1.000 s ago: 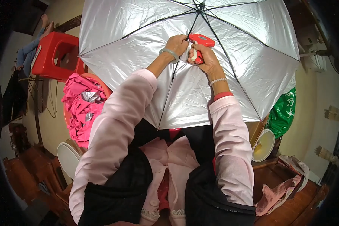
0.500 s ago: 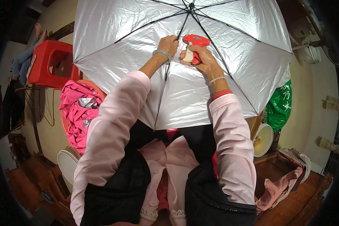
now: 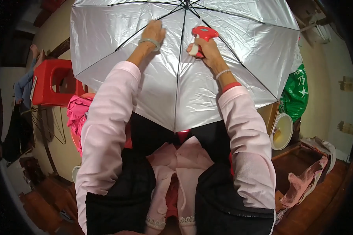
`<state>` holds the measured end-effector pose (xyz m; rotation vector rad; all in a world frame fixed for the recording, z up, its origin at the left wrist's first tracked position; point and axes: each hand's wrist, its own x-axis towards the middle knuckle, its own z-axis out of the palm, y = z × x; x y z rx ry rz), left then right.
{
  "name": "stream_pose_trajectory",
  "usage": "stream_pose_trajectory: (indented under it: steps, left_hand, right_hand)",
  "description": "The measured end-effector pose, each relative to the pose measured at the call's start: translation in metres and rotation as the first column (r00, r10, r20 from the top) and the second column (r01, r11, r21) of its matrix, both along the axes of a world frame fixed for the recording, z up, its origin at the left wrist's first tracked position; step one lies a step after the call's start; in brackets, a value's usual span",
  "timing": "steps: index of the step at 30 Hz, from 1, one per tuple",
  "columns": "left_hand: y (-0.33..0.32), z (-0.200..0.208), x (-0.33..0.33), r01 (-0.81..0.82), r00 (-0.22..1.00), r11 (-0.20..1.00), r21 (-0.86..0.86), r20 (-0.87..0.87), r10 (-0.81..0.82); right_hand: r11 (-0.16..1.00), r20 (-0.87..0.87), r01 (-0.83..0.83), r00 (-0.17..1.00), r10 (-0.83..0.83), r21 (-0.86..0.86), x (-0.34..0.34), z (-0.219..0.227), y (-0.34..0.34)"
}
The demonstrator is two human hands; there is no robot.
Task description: Assembling fabric covers onto umbrella frames and folding the finished product.
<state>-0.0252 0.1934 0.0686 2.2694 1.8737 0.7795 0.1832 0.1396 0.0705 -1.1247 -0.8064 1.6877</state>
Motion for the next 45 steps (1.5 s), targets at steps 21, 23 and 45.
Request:
stream_pose_trajectory:
  steps: [21, 23, 45]
  left_hand:
    - [-0.033, -0.032, 0.036, 0.121, 0.886, 0.988, -0.1, 0.459, -0.063]
    - [-0.031, -0.035, 0.034, 0.129, 0.885, 0.984, -0.12, 0.462, -0.06]
    - [-0.037, -0.022, 0.04, 0.2, 0.707, 0.9, -0.388, 0.693, 0.141]
  right_hand:
    - [0.99, -0.221, -0.008, 0.975, -0.024, -0.142, -0.035, -0.005, -0.005]
    - [0.983, -0.273, -0.011, 0.961, -0.04, -0.184, -0.031, -0.005, -0.006]
    - [0.947, -0.504, -0.226, 0.86, 0.084, -0.229, -0.008, -0.007, -0.003]
